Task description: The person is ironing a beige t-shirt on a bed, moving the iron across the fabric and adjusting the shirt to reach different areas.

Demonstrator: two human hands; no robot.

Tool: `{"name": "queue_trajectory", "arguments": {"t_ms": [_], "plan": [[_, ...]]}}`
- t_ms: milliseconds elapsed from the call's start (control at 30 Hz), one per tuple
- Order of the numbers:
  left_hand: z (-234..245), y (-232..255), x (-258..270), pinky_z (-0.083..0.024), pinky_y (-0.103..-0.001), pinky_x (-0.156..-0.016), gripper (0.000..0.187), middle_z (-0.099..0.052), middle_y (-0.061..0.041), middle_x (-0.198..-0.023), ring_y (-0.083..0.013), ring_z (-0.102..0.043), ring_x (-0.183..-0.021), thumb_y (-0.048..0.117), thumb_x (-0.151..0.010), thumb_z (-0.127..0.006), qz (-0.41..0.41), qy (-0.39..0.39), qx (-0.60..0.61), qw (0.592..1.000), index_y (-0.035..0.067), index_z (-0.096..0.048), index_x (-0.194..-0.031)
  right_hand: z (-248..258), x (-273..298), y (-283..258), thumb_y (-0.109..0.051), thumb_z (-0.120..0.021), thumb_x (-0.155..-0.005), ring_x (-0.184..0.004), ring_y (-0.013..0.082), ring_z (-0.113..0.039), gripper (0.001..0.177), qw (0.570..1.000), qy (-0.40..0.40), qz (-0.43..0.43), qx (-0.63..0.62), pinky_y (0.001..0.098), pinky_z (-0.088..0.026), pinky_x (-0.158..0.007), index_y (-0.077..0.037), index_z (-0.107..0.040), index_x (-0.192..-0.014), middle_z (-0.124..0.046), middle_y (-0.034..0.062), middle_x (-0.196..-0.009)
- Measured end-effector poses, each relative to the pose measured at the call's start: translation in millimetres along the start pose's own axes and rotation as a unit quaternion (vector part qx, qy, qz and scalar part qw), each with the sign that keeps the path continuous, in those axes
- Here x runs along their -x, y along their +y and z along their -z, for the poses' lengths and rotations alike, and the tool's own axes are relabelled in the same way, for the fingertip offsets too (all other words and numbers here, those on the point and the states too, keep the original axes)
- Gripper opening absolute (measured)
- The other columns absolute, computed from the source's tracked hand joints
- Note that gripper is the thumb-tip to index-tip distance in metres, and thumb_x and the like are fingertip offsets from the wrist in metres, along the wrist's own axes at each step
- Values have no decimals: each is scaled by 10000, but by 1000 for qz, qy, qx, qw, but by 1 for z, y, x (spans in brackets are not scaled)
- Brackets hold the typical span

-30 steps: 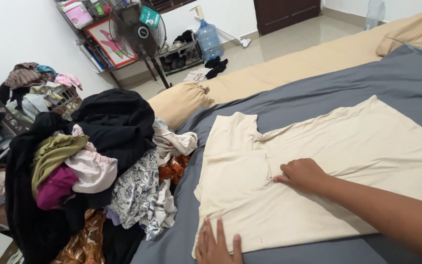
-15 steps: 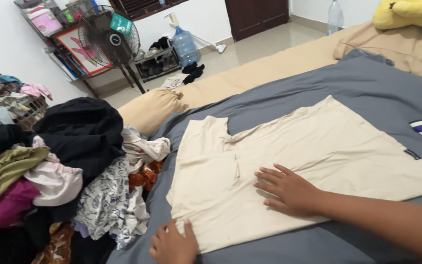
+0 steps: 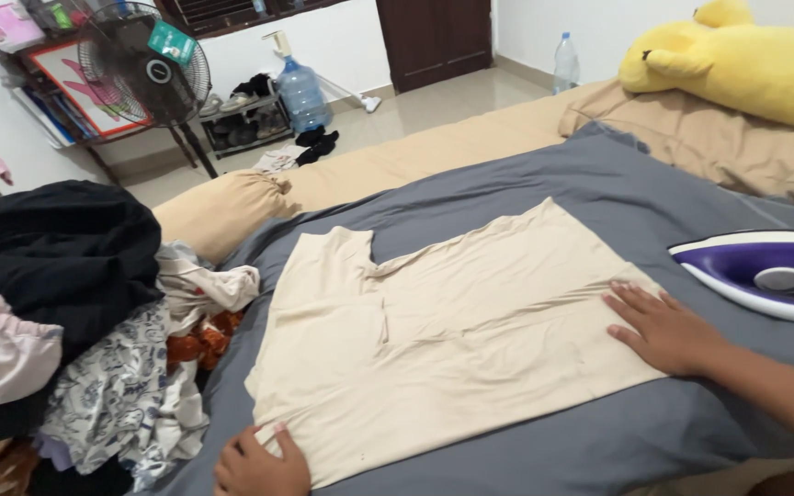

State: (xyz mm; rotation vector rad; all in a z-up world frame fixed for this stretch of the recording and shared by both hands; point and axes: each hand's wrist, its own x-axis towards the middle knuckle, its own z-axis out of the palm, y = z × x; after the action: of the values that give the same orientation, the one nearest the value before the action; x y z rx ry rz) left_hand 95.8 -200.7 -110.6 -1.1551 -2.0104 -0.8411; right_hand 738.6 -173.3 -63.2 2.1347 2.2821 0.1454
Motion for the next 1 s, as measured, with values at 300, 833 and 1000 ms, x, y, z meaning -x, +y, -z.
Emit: {"name": "queue_trajectory", "arguments": {"t_ms": [300, 833, 1000], "plan": [[-34, -13, 9, -484, -481, -1065, 324, -623, -167, -1173, -381, -565, -1103, 354, -940, -768, 11, -15, 60, 998, 79, -699, -1098, 39, 9, -91, -419, -574, -986, -1425, 254, -500, 553, 971, 98, 149, -158, 440, -396, -1153, -142, -545, -1463, -498, 32, -1614], [87, 168, -3, -358, -550, -1190, 476, -630, -112, -1479, -382, -514, -1430, 205, -828, -725, -264, -168, 370, 875, 65, -708, -1283, 27, -42, -16, -221, -564, -926, -1445, 258, -523, 464, 983, 124, -12, 131, 526, -376, -1261, -185, -600, -1387, -620, -2, -1475], [76, 230, 3, -169, -580, -1227, 578, -449, -107, -1641, -327, -242, -1588, 322, -1005, -603, -294, -368, 356, 807, 129, -516, -1543, 39, -61, -21, -164, -635, -886, -1228, 234, -610, 452, 984, 120, 10, 129, 399, -470, -1094, -208, -618, -1336, -662, 25, -1241]]}}
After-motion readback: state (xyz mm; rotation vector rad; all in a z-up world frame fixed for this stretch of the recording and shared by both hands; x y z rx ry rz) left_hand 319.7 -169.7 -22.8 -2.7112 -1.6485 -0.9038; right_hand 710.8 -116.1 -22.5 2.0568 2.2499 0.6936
